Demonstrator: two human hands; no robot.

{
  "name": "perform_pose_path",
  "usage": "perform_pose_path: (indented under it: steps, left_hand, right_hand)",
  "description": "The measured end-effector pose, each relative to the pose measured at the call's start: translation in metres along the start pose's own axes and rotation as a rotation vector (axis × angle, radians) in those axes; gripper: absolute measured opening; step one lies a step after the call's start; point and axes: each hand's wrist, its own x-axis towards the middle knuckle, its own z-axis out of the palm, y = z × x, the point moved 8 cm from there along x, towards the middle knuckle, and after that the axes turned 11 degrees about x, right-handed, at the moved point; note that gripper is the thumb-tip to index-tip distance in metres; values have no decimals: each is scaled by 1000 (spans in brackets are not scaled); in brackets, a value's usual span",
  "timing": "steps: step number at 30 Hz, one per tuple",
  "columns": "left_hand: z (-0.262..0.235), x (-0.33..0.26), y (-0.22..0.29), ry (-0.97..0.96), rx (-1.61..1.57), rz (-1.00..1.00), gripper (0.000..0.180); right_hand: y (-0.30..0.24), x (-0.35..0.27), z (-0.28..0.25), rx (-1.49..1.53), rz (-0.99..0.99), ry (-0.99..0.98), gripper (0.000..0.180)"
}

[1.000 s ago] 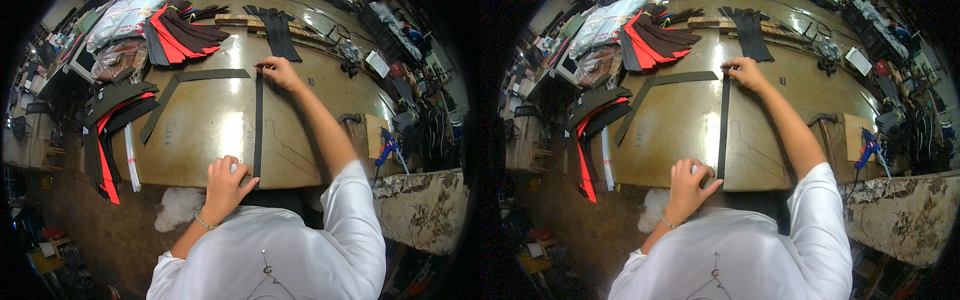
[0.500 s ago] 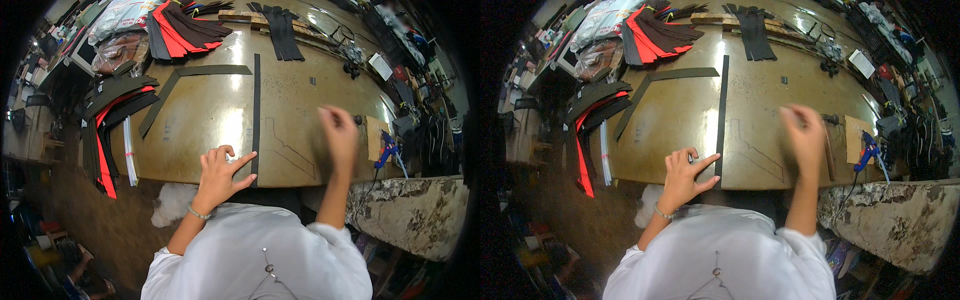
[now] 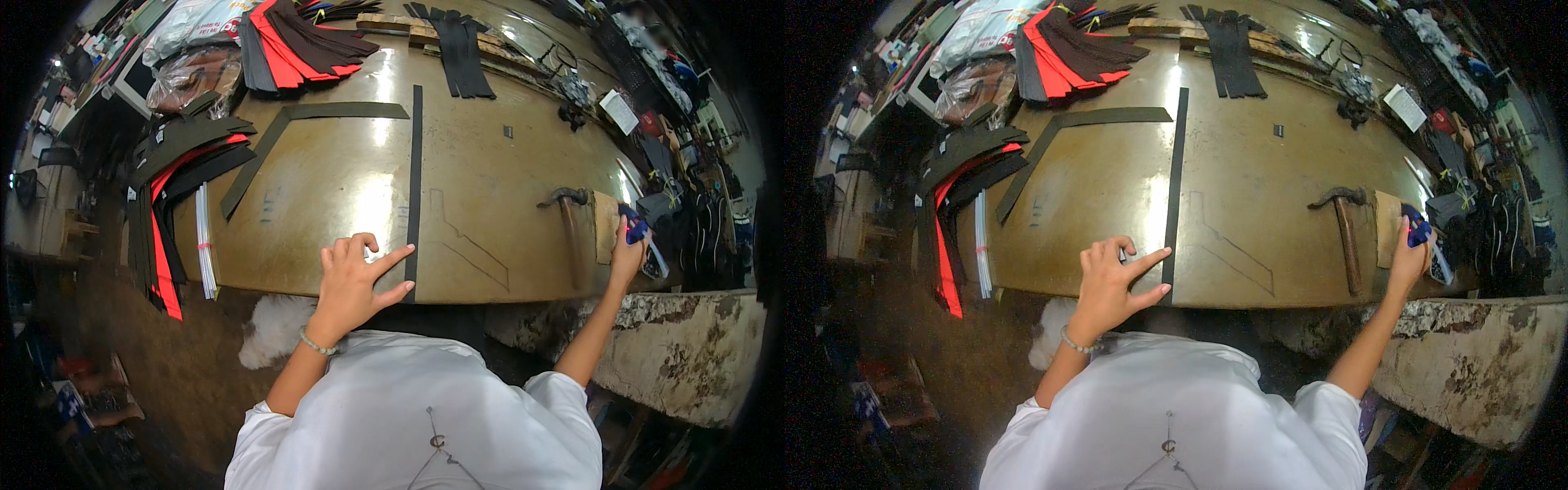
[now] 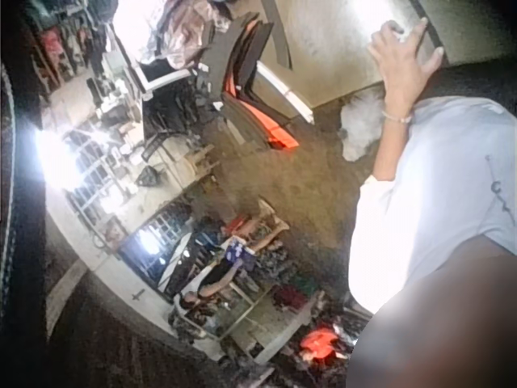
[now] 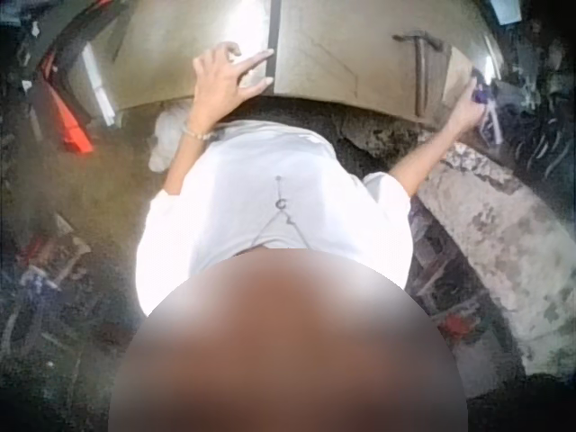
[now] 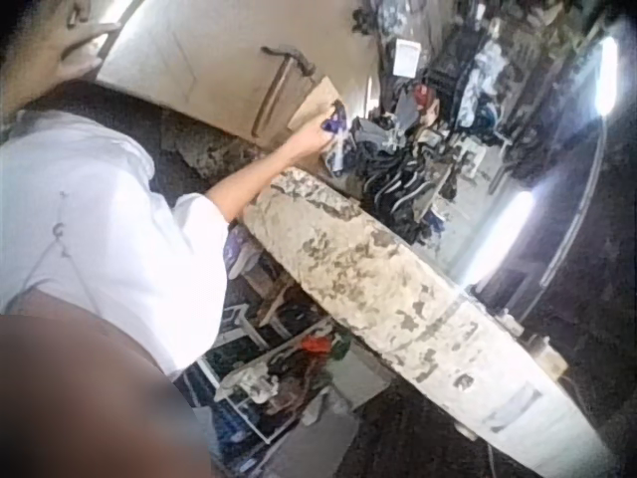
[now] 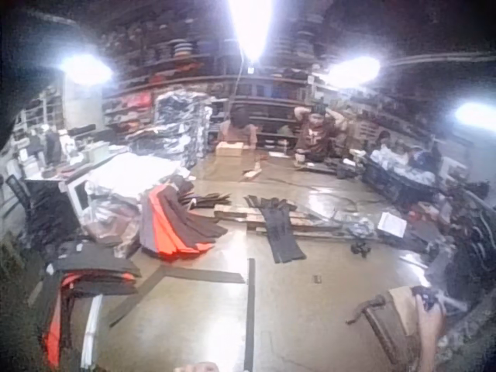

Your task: The person assembles black fabric straps by applying hot glue with a glue gun, attaching small metal buckles, and pressing them into place. They repeatedly pick up straps, apply glue, attach buckles, and set the finished pieces aside on the table.

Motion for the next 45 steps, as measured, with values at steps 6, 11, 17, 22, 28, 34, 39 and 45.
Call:
perform_pose_path:
  steps: [6,11,17,22,28,34,39,45]
  left_hand:
    - [2,0,-2,0,-16,-7,47]
    - [2,-1,-4,7,-42,-4,47]
    - [0,0,-4,10,-64,-2,46]
    - [1,-1,-4,10,-52,3,46]
    - [2,-1,-2,-4,-23,11,47]
    - [1,-2,-1,-44,-24,11,56]
    - [-22,4,-27,44,-60,31,62]
    - [-56,95,-184,444,211,-321,44]
  right_hand:
    - [-197,-124,47,640,-279,-838,43]
    - [-251,-156,82,609,-430,-1048,41]
    - [-253,-162,97,616,-442,-1127,36]
    - [-255,-161,104,533,-491,-1151,37]
    - [-268,-144,118,592,-525,-1126,37]
    - [-280,-172,82,359,-1175,-775,29]
    - [-161,-59,65,389,-339,-415,35]
    - [36,27,59,179,1,-43,61]
